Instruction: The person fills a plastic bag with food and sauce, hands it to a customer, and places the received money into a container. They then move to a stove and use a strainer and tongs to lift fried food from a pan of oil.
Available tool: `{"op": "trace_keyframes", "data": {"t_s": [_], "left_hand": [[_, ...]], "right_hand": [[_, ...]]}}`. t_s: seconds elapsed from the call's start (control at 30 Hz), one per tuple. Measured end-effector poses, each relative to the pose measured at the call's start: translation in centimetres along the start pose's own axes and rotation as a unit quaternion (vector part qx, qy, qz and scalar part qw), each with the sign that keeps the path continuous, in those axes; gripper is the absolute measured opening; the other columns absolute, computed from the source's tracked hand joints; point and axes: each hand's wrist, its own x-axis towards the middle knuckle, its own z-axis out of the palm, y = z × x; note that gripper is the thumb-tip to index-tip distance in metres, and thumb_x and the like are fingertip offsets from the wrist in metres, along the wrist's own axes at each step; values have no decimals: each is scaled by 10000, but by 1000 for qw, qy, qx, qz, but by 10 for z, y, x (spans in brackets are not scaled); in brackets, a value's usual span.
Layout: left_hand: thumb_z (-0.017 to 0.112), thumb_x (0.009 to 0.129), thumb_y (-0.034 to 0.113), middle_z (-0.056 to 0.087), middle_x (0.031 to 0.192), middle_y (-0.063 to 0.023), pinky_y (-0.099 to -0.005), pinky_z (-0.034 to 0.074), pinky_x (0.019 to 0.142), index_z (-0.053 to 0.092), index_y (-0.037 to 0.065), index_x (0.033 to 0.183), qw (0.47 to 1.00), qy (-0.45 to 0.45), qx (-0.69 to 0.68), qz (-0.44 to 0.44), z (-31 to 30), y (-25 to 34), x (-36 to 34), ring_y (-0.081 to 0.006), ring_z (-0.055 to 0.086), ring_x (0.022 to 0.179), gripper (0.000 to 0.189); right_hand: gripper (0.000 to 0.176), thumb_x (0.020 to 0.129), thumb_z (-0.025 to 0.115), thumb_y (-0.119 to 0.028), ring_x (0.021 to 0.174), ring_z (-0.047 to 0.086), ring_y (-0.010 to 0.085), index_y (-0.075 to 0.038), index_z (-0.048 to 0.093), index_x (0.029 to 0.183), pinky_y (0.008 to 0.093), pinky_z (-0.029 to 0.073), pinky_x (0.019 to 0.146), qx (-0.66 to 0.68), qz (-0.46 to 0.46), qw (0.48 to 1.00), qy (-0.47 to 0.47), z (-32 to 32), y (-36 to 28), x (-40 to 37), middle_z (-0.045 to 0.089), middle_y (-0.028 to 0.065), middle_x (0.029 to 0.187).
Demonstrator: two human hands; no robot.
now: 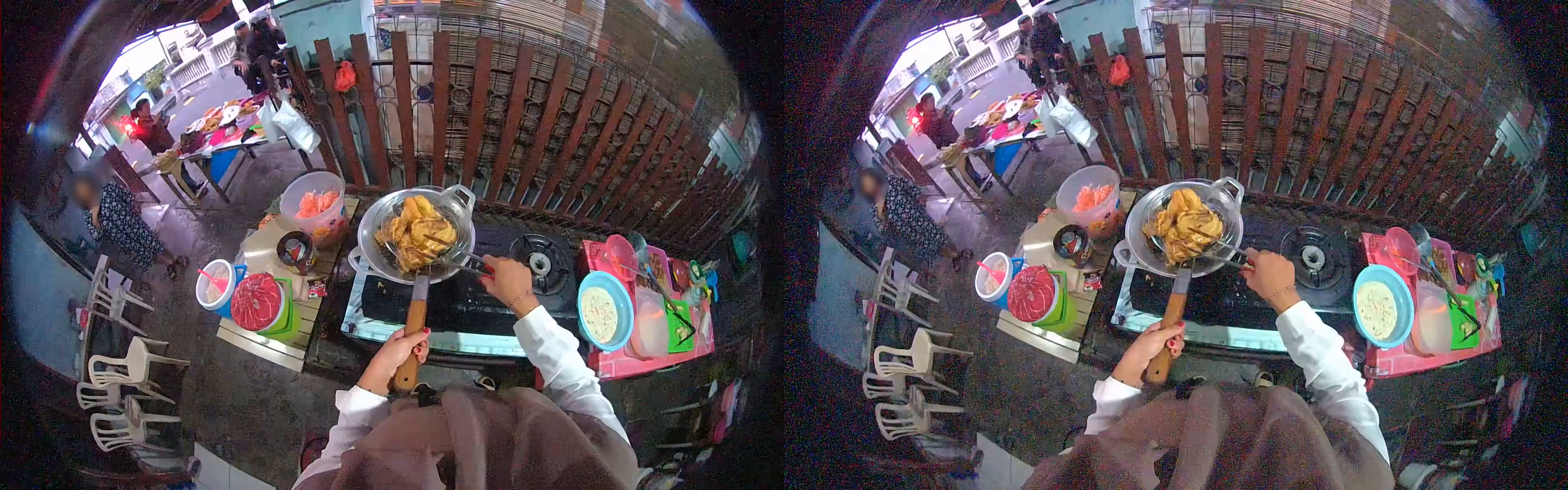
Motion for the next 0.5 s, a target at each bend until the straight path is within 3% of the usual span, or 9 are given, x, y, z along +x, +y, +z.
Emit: {"op": "trace_keyframes", "data": {"t_s": [0.1,0.17,0.2,0.23,0.3,0.43,0.47,0.5], "left_hand": [[592,878,186,475,593,-12,-290,407,473,484,48,786,1000,-16,-23,-4,1,16,-14,-118,485,490,198],[573,892,185,403,583,32,-242,340,443,477,75,807,1000,-21,-10,-7,2,28,-25,-67,404,468,169],[559,895,173,402,575,28,-242,344,439,488,69,845,999,-30,-1,-19,1,38,-32,-73,405,464,135],[547,895,161,415,593,18,-245,349,436,497,56,900,997,16,73,17,5,47,-41,-82,403,458,117],[534,896,141,431,628,4,-249,355,440,500,52,955,999,4,45,9,1,62,-51,-83,412,473,113],[532,900,139,441,718,-1,-252,351,449,492,69,998,997,-20,77,12,-10,85,-68,-68,397,504,127],[591,878,177,402,599,25,-245,358,459,483,75,825,998,5,61,15,6,96,-79,-72,413,498,158],[591,878,177,402,599,25,-245,358,459,483,75,825,998,6,62,14,6,99,-80,-72,413,498,158]], "right_hand": [[299,707,681,-334,698,633,319,-135,615,920,431,499,603,32,11,999,26,-9,5,4,640,113,748],[323,714,681,-355,709,631,328,-112,611,914,433,488,612,192,65,972,115,-8,27,5,644,122,740],[347,717,679,-381,733,628,337,-91,614,896,431,483,640,191,124,971,74,-28,28,5,650,133,748],[343,725,664,-390,770,628,346,-85,618,875,441,485,674,159,150,973,79,-31,39,8,650,146,768],[335,716,659,-389,805,626,353,-91,630,866,447,488,697,115,234,964,50,-36,53,11,652,161,805],[324,700,658,-368,822,628,351,-97,643,878,454,496,708,70,213,974,3,-37,52,6,654,163,841],[317,691,660,-353,825,631,346,-98,649,879,452,501,710,41,154,986,-44,-31,47,9,656,161,851],[311,682,662,-339,828,634,340,-99,655,880,449,506,713,12,94,991,-90,-26,41,12,658,160,860]]}}
